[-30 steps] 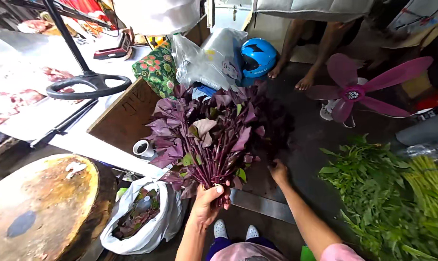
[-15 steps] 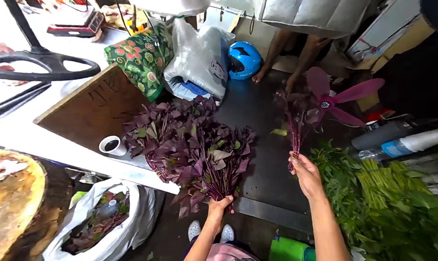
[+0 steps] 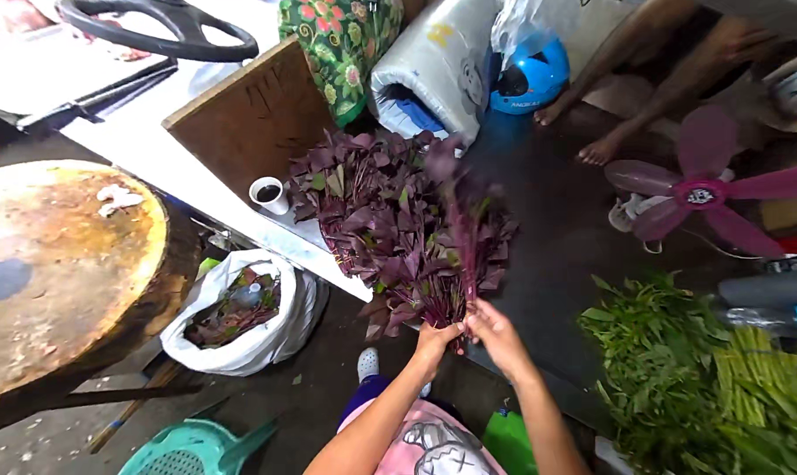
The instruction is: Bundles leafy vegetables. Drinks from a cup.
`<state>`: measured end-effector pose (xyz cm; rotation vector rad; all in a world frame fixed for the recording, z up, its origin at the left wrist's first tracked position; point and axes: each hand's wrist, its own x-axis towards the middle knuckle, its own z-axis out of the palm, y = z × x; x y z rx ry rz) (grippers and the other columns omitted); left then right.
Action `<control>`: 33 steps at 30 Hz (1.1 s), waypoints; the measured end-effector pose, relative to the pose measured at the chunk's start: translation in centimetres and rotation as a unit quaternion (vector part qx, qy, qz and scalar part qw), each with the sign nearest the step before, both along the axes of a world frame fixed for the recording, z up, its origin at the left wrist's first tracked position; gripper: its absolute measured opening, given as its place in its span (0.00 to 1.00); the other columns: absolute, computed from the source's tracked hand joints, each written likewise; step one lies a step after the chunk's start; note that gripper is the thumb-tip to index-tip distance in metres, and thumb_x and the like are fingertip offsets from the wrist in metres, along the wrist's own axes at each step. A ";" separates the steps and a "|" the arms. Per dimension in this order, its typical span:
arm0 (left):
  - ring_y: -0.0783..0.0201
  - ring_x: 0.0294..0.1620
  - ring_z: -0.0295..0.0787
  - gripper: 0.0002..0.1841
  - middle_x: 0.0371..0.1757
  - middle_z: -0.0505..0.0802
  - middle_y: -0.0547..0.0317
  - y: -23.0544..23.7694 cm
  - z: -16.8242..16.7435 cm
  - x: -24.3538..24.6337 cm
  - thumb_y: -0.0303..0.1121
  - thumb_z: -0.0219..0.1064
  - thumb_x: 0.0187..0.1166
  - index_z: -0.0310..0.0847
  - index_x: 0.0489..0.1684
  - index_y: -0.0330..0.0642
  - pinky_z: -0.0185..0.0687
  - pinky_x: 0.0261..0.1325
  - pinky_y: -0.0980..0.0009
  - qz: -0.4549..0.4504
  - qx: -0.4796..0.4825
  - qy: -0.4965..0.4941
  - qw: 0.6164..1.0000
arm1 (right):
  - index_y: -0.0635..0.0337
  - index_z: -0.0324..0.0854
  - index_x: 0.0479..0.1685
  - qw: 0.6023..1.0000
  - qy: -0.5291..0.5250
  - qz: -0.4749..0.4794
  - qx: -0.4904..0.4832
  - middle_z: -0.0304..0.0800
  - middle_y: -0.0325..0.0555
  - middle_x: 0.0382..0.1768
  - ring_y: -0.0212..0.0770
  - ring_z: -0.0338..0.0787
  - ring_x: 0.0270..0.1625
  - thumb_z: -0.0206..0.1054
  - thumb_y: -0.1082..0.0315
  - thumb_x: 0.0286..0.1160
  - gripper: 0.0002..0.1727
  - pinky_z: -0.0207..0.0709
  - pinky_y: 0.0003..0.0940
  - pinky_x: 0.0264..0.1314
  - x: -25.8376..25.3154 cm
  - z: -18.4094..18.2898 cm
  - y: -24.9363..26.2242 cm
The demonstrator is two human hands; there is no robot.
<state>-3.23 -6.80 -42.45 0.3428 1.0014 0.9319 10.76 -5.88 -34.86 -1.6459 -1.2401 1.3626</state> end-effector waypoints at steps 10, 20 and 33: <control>0.57 0.32 0.92 0.23 0.39 0.93 0.46 -0.2 -1.1 -0.4 0.26 0.75 0.68 0.74 0.61 0.29 0.92 0.35 0.62 -0.017 0.025 -0.042 0.999 | 0.72 0.75 0.77 0.980 -0.080 0.029 0.178 0.86 0.57 0.66 0.34 0.87 0.63 0.62 0.63 0.81 0.29 0.80 0.26 0.68 -0.9 -0.4 -2.3; 0.58 0.43 0.94 0.22 0.46 0.94 0.50 -0.9 -1.2 -1.5 0.32 0.68 0.74 0.72 0.65 0.34 0.93 0.49 0.59 -0.031 0.032 -0.103 0.994 | 0.66 0.77 0.71 0.998 -0.030 -0.051 0.036 0.90 0.44 0.36 0.31 0.88 0.29 0.71 0.70 0.73 0.26 0.83 0.25 0.29 -1.7 -1.9 -2.6; 0.60 0.38 0.93 0.25 0.43 0.94 0.48 -0.4 -0.6 -1.0 0.22 0.80 0.64 0.76 0.61 0.31 0.92 0.45 0.63 -0.010 0.035 -0.030 0.999 | 0.60 0.89 0.60 0.952 -0.243 0.049 0.180 0.86 0.50 0.47 0.35 0.85 0.38 0.66 0.70 0.74 0.16 0.82 0.28 0.40 -3.5 0.1 0.2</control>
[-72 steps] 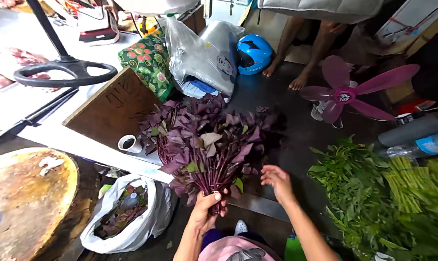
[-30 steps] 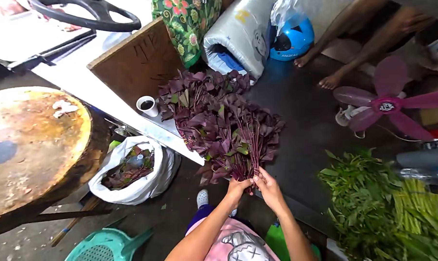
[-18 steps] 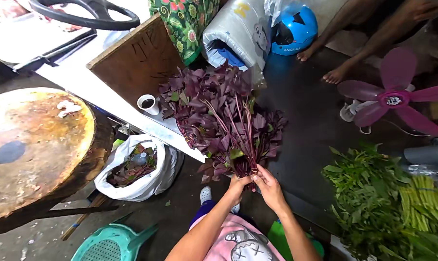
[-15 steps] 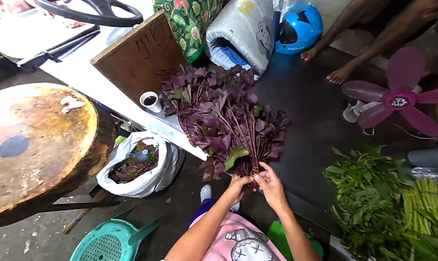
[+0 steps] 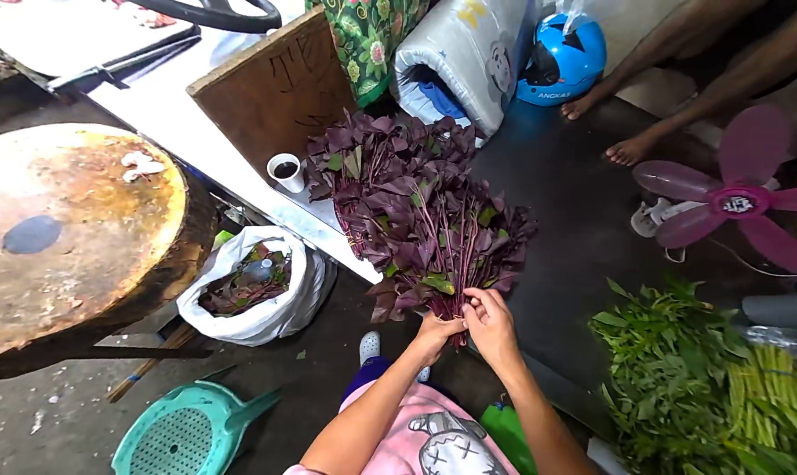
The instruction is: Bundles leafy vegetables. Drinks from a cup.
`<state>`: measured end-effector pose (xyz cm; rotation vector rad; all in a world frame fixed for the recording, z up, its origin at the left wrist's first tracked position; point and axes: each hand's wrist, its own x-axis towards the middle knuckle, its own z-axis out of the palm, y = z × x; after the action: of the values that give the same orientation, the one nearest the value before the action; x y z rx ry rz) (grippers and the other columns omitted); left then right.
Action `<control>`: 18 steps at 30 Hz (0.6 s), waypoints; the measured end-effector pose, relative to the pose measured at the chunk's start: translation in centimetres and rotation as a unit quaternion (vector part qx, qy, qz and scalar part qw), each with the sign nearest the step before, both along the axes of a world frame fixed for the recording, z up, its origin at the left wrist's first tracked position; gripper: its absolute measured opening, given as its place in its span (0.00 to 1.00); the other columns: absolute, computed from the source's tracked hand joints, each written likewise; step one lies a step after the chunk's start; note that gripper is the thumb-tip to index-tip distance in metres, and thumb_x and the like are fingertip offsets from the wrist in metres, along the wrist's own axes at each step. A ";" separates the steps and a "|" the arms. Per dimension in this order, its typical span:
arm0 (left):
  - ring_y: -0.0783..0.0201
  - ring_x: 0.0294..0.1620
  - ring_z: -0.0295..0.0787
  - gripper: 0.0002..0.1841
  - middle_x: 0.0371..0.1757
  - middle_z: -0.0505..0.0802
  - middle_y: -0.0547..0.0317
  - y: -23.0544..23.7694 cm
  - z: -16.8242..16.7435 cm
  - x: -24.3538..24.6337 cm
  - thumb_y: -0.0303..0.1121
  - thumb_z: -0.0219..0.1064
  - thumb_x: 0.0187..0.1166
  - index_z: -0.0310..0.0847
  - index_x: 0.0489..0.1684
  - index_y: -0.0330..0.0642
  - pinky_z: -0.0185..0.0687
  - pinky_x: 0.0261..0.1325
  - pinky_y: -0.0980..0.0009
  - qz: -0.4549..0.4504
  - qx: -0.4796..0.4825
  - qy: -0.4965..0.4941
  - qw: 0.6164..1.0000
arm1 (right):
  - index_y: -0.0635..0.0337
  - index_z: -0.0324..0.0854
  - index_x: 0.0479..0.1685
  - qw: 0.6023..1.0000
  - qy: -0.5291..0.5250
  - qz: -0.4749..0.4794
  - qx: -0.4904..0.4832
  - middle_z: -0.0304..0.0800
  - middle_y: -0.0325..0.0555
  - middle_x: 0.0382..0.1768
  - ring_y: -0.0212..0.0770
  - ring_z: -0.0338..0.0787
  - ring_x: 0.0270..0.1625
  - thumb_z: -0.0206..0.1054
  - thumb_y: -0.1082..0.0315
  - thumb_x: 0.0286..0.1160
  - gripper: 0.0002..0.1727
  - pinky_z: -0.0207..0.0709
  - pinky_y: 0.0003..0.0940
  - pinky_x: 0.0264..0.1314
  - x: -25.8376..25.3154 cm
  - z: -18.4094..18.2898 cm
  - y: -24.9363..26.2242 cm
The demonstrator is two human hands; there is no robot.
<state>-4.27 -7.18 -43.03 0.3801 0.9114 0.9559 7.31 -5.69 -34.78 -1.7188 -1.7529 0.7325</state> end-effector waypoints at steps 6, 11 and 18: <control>0.62 0.32 0.91 0.22 0.37 0.93 0.51 0.1 0.4 0.2 0.23 0.78 0.64 0.78 0.57 0.32 0.90 0.38 0.66 0.020 -0.011 0.021 1.000 | 0.54 0.92 0.51 0.987 -0.125 0.106 0.004 0.88 0.49 0.51 0.44 0.90 0.51 0.69 0.63 0.75 0.12 0.87 0.42 0.52 -2.2 -0.9 3.8; 0.60 0.41 0.93 0.30 0.46 0.93 0.48 0.0 0.4 0.0 0.26 0.79 0.62 0.74 0.66 0.33 0.91 0.48 0.62 0.017 -0.016 0.028 0.999 | 0.64 0.89 0.44 0.988 -0.041 0.131 0.071 0.93 0.50 0.47 0.36 0.92 0.50 0.67 0.72 0.74 0.08 0.87 0.28 0.55 -1.7 -1.3 2.8; 0.62 0.41 0.93 0.23 0.44 0.94 0.50 0.0 0.0 0.1 0.25 0.78 0.67 0.79 0.61 0.33 0.90 0.48 0.64 0.016 -0.020 0.028 0.999 | 0.63 0.91 0.51 0.987 -0.108 0.117 0.008 0.94 0.51 0.51 0.45 0.92 0.59 0.65 0.67 0.81 0.12 0.83 0.41 0.68 -1.9 -0.6 1.8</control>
<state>-4.17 -7.18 -43.00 0.3601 0.9902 0.9591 5.45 -3.86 -35.41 -1.6495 -2.1300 0.6452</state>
